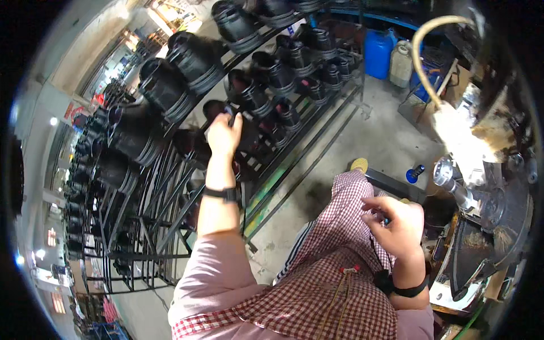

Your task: The recorder is manufacturing shoes in a factory.

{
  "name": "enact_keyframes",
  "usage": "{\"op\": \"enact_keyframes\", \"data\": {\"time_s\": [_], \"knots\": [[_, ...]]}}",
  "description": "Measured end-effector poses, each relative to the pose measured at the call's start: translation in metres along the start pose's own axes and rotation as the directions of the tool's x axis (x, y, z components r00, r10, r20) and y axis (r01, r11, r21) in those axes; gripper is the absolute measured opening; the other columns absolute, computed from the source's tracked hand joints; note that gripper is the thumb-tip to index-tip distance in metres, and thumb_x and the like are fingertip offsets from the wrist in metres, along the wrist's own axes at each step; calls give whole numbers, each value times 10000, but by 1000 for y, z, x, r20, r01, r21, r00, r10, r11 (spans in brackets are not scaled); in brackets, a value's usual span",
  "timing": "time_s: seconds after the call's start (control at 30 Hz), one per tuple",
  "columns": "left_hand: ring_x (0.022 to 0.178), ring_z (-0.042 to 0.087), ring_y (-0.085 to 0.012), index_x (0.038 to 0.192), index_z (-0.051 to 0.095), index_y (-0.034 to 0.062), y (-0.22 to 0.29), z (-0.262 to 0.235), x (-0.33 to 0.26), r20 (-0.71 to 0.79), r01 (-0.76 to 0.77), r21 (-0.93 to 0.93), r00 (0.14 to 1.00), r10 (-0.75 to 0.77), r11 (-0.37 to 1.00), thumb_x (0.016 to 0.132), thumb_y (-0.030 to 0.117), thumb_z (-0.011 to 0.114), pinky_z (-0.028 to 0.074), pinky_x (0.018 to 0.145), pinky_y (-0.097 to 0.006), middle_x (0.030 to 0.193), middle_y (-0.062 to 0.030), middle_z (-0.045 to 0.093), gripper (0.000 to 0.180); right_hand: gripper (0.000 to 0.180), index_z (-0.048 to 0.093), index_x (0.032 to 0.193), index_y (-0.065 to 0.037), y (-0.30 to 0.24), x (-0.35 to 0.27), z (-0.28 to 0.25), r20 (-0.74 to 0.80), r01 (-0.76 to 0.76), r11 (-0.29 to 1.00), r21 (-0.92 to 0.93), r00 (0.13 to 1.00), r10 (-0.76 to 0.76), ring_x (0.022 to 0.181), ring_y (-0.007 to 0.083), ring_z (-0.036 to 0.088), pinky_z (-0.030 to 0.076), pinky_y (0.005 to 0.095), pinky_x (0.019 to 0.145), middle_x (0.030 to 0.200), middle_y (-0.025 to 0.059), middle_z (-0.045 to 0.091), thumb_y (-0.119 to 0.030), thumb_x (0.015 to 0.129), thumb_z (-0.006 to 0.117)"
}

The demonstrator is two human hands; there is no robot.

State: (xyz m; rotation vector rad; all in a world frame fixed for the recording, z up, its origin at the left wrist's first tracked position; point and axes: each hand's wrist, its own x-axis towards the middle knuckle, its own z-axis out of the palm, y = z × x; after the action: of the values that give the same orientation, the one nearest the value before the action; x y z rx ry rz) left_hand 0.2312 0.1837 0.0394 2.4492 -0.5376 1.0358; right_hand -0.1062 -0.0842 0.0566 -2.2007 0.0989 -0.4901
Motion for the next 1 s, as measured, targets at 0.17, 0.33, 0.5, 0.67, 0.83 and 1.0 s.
{"op": "enact_keyframes", "data": {"time_s": [0.17, 0.33, 0.5, 0.67, 0.83, 1.0], "knots": [[459, 494, -271, 491, 475, 101, 140, -75, -55, 12, -326, -303, 938, 346, 896, 741, 228, 711, 407, 447, -380, 506, -76, 462, 366, 193, 648, 965, 19, 7, -3, -7, 369, -484, 832, 272, 851, 374, 654, 121, 634, 494, 276, 637, 840, 63, 655, -148, 921, 562], [502, 514, -200, 520, 436, 107, 240, -92, -105, 8, -546, -692, 648, 761, 472, 718, 204, 728, 388, 435, -340, 547, -25, 465, 366, 216, 626, 890, 3, -8, 2, -14, 55, -527, 800, 288, 843, 535, 690, 97, 560, 460, 272, 646, 785, 16, 625, -209, 859, 645], [1066, 564, -292, 997, 662, 44, 249, -68, -123, 137, -84, -959, 702, 699, 272, 719, 149, 715, 465, 891, -370, 1073, -147, 608, 301, 167, 591, 800, -49, 43, -48, -36, 14, -500, 757, 421, 838, 546, 630, 75, 510, 415, 240, 574, 691, -29, 544, -116, 722, 722], [1335, 351, -285, 1475, 233, 73, 254, -45, -190, 820, 838, -317, 478, 315, -445, 822, 317, 573, 250, 1121, -426, 1473, -161, 328, 776, 167, 605, 885, -55, 55, -67, -52, 114, -385, 454, 804, 848, 517, 707, 59, 514, 444, 231, 666, 781, -44, 563, -27, 761, 713], [1271, 426, -317, 1461, 251, 39, 285, -46, -168, 627, 614, -738, 777, 52, -279, 803, 374, 564, 345, 1067, -450, 1443, -178, 352, 802, 173, 514, 773, -46, 66, -41, -59, -368, -79, 594, 800, 718, 591, 663, 125, 618, 512, 258, 582, 755, 36, 592, -97, 886, 636], [1217, 465, -268, 1365, 387, -21, 319, -33, -123, 435, 441, -897, 894, 106, -33, 859, 248, 576, 388, 1004, -397, 1338, -177, 460, 604, 277, 582, 808, -29, 137, -27, -101, -452, -50, 618, 785, 636, 626, 622, 168, 660, 415, 226, 438, 701, 115, 657, -276, 933, 569]]}}
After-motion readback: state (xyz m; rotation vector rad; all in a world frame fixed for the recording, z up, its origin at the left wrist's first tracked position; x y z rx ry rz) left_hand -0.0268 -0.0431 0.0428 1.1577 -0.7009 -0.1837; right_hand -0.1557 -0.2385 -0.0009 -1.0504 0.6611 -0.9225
